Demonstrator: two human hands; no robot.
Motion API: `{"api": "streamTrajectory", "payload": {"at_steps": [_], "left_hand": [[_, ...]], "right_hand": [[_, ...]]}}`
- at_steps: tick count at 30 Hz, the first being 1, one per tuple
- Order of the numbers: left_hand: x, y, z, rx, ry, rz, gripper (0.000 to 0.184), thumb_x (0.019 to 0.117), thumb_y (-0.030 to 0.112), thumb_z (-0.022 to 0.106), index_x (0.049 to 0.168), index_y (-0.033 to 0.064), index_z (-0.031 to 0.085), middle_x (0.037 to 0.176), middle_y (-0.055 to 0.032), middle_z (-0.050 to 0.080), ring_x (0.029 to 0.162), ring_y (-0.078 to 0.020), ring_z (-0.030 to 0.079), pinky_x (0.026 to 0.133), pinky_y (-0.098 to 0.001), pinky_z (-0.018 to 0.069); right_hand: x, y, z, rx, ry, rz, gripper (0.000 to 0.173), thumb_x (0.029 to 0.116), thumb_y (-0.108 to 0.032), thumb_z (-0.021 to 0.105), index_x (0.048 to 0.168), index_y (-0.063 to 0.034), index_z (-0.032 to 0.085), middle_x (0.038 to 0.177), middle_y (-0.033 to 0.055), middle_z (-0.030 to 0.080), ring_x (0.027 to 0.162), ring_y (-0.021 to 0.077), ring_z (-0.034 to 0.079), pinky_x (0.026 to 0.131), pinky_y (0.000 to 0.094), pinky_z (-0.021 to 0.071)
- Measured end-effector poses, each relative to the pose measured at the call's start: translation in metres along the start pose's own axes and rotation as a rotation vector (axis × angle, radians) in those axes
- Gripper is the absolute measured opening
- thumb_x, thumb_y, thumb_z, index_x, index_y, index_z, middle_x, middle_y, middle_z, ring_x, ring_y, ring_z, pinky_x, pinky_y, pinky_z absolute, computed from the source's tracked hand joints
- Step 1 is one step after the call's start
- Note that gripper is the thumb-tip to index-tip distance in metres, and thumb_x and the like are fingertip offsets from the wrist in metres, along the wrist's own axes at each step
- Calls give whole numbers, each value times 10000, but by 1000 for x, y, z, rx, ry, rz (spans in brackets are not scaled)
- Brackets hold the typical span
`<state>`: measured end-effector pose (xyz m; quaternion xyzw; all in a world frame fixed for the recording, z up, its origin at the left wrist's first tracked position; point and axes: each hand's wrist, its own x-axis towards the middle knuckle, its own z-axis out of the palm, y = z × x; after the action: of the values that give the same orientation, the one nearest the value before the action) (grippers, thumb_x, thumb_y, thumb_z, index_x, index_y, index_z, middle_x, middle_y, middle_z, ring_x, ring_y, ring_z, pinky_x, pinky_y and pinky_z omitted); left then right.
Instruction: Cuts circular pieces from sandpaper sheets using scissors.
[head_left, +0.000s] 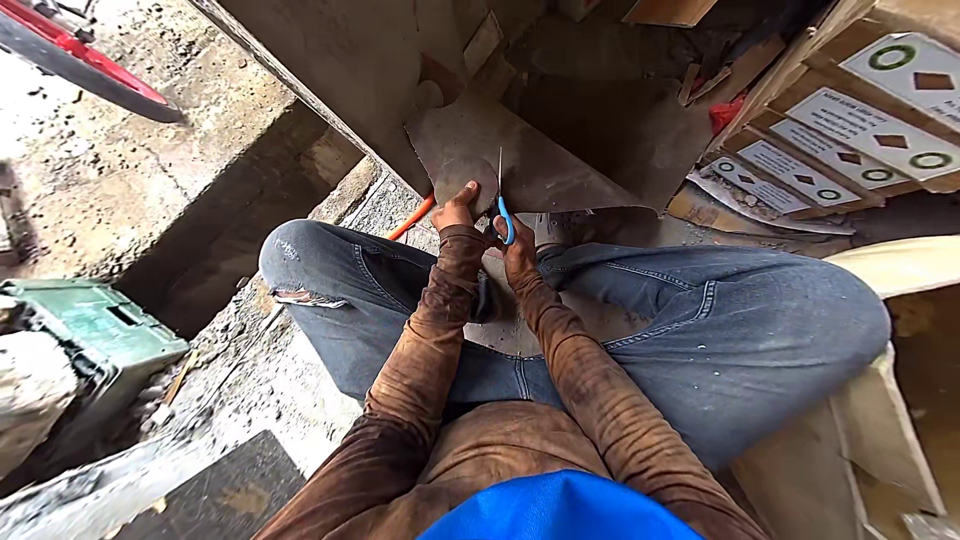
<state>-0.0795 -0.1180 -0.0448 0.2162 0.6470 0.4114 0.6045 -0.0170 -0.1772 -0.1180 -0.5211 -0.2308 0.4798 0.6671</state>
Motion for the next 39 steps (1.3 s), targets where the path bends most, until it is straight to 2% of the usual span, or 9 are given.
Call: {"api": "streamTrajectory", "payload": {"at_steps": [3, 6, 12, 16, 20, 24, 27, 32, 39], "left_hand": [[16, -4, 8, -37, 18, 42, 680, 798, 320, 873, 1354, 95, 553, 1191, -145, 680, 1021, -284, 690, 830, -481, 602], [-1, -3, -1, 35, 18, 22, 710, 760, 419, 891, 1335, 153, 571, 1170, -98, 678, 993, -245, 680, 805, -440, 593], [-3, 1, -2, 106, 55, 2, 703, 772, 424, 877, 1344, 161, 564, 1162, -101, 672, 974, -246, 666, 781, -448, 577], [22, -10, -1, 12, 27, 69, 646, 810, 320, 865, 1340, 100, 569, 1187, -140, 682, 1029, -279, 682, 834, -488, 592], [26, -10, 0, 25, 61, 32, 598, 808, 288, 865, 1299, 93, 584, 1103, -137, 694, 915, -261, 693, 746, -458, 597], [22, -9, -3, 51, 76, -21, 612, 805, 301, 861, 1310, 112, 570, 1097, -126, 683, 888, -242, 678, 707, -436, 586], [27, -16, -4, 28, 37, 24, 641, 813, 325, 857, 1337, 104, 560, 1146, -143, 681, 952, -269, 687, 760, -469, 596], [21, -16, -9, -4, 2, 63, 566, 831, 308, 849, 1292, 103, 592, 1103, -131, 698, 916, -258, 700, 750, -450, 604], [18, -11, -5, -34, 6, 33, 554, 838, 276, 839, 1287, 75, 586, 1096, -137, 694, 906, -249, 695, 751, -449, 603]], "right_hand": [[3, 3, -4, -18, -20, -23, 359, 1011, -400, 569, 1035, -52, 652, 748, 19, 657, 644, 109, 638, 657, 298, 582], [2, 4, -7, -31, -29, -25, 355, 1004, -408, 585, 1022, -62, 661, 719, 12, 640, 606, 102, 603, 615, 286, 554], [3, 11, -12, -89, -55, -37, 305, 1010, -352, 600, 985, -56, 672, 677, 3, 625, 574, 90, 583, 572, 264, 526], [3, 12, -15, -56, -78, -12, 220, 1002, -280, 620, 969, -71, 681, 653, -20, 605, 537, 61, 546, 528, 227, 491], [5, 18, -22, -20, -88, 8, 183, 989, -257, 639, 939, -93, 701, 628, -32, 599, 508, 52, 528, 495, 217, 470], [6, 17, -32, -44, -52, 24, 125, 950, -159, 709, 946, -34, 709, 629, -23, 616, 487, 23, 499, 462, 191, 435], [10, 18, -36, 9, -72, 58, 124, 962, -153, 685, 949, -30, 695, 646, -12, 627, 496, 32, 517, 469, 191, 446], [21, 14, -36, 52, -132, 85, 296, 955, -387, 676, 848, -111, 686, 622, -23, 623, 544, 72, 584, 547, 238, 518], [28, 14, -36, 138, -127, 84, 221, 929, -271, 686, 846, -67, 678, 642, -3, 637, 562, 85, 596, 557, 251, 523]]}}
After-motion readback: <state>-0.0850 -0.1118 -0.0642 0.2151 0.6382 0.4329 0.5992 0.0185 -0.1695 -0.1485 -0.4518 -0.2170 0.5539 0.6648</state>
